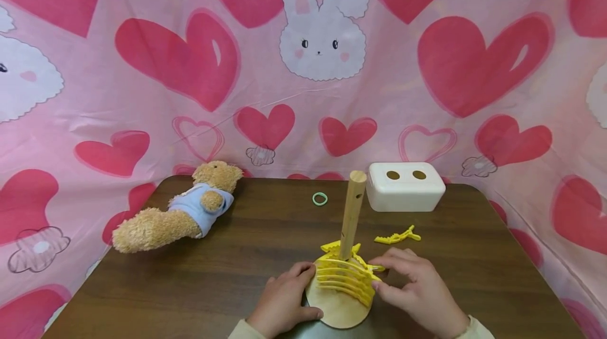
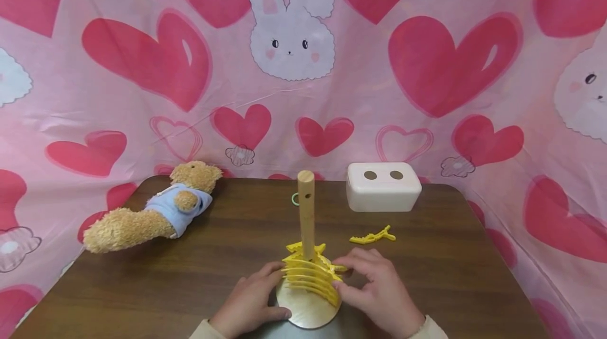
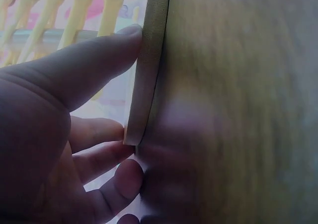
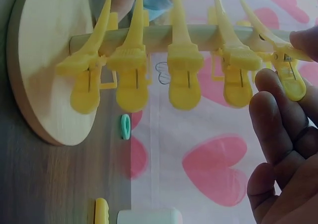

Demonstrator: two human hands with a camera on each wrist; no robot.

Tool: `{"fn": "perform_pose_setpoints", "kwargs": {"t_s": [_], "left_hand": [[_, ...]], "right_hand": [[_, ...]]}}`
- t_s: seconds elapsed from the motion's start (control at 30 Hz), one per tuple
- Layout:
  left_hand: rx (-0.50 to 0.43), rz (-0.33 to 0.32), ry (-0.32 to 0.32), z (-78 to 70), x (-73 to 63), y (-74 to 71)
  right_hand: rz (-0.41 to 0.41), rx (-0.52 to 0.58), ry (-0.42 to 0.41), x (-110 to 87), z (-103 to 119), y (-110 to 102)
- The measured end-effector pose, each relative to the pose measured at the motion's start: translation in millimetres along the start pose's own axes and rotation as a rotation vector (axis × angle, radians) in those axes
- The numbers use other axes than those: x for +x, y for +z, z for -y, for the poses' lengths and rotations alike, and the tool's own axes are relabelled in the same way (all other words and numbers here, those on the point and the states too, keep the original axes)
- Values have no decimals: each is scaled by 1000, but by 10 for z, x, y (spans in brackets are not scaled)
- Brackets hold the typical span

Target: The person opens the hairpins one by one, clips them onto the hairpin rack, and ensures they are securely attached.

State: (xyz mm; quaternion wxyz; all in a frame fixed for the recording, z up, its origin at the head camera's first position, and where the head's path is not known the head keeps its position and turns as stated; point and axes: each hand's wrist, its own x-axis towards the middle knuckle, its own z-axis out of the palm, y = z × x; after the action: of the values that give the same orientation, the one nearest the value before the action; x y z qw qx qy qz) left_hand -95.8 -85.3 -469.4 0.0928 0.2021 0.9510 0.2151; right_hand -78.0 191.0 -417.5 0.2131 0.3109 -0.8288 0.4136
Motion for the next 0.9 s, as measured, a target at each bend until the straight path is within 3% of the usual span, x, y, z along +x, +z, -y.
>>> {"fn": "perform_pose_setpoints", "kwargs": {"t_s": [0.47,0.9], "left_hand": [[-27,-6,0,13,0,-7],[-87,-6,-46,-11,31,-1]], "right_hand": [[-25,63,-11,-4,-36,74],[-62,52,46,-17,-74,69]]}}
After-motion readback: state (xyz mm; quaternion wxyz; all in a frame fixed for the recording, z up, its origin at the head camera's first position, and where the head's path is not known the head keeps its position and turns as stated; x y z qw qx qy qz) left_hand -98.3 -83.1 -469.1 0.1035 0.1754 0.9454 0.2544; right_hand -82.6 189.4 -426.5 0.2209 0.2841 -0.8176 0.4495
